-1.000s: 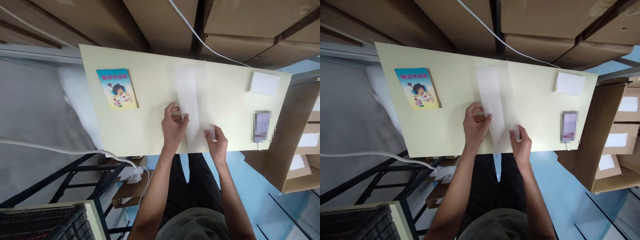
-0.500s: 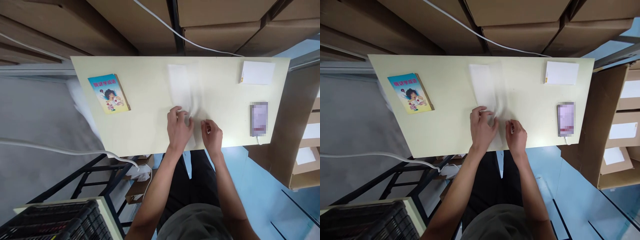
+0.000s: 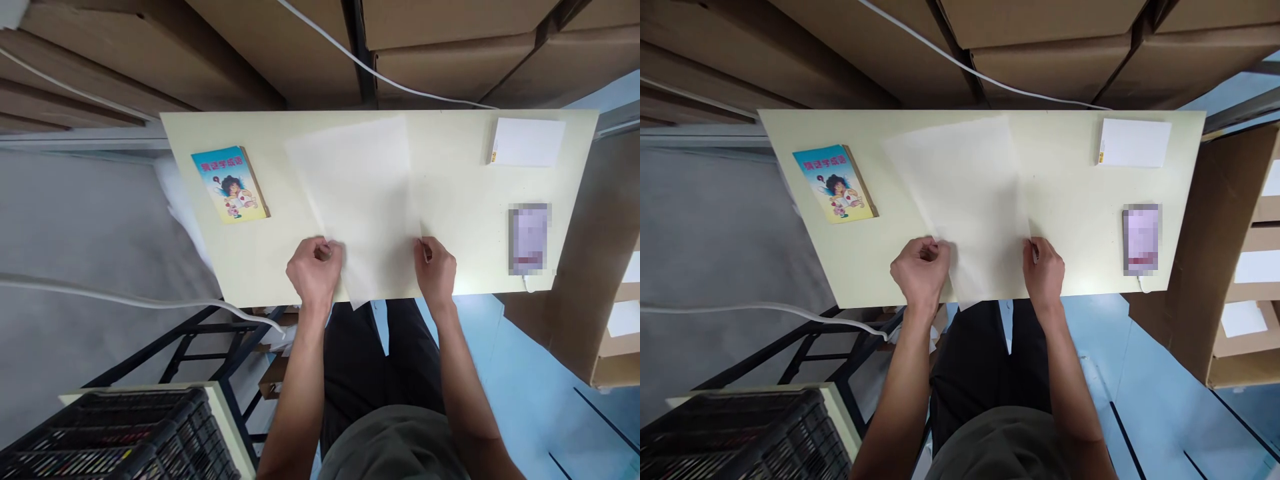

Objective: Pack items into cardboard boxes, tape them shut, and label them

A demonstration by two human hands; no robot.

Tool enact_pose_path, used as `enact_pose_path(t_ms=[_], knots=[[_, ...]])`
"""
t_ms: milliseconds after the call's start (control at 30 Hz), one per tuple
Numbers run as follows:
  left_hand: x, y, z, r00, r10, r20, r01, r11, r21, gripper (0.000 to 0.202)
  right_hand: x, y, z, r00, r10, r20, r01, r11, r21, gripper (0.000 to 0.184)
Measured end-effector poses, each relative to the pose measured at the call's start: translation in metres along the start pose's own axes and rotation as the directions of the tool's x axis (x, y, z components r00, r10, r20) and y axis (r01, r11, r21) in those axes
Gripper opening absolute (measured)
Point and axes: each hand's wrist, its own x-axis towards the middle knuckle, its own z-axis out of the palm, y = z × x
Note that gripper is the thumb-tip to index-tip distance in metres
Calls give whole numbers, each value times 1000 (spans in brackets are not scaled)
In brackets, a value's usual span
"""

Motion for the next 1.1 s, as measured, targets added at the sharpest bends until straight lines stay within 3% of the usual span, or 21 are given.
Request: enact_pose_path(t_ms=[133,267,400,567,733,867,900,933,967,1033,1067,1100], knots=[[-9,-10,-5,996,-48,73,54,995,-81,3,13,-1,-13,996,-86,-30,83,994,-73,27],[-40,-6,-7,954,-76,290,145,963,-227,14,50,-8,-32,973,-230,17,229,957,-177,25],[-82,10,13,869,-44,493,230,918,-323,20,100,-20,-38,920,-386,63,389,886,-251,26],[-109,34,45,812,-148,565,392,855,-339,30,143,-31,-26,853,-499,151,521,801,-294,23],[-107,39,45,775,-195,601,480,801,-359,35,148,-27,-17,838,-519,171,545,772,-326,25],[-98,35,24,709,-176,683,527,775,-348,58,120,-23,-22,846,-532,47,511,781,-358,43],[-93,34,18,716,-153,681,511,779,-362,63,109,-23,-22,852,-524,14,491,788,-371,48],[-87,34,13,755,-121,645,460,798,-389,66,97,-24,-22,859,-512,-9,470,796,-383,53],[-78,35,8,820,-76,567,366,832,-418,65,84,-24,-19,867,-498,-20,451,801,-395,58],[-54,35,4,941,78,328,69,908,-412,56,61,-24,-10,884,-468,-8,422,804,-418,68],[-41,35,5,957,177,231,-82,927,-367,53,51,-24,-2,892,-452,7,411,804,-429,73],[-27,34,7,944,273,187,-205,926,-317,59,43,-23,5,901,-434,23,398,804,-441,76]])
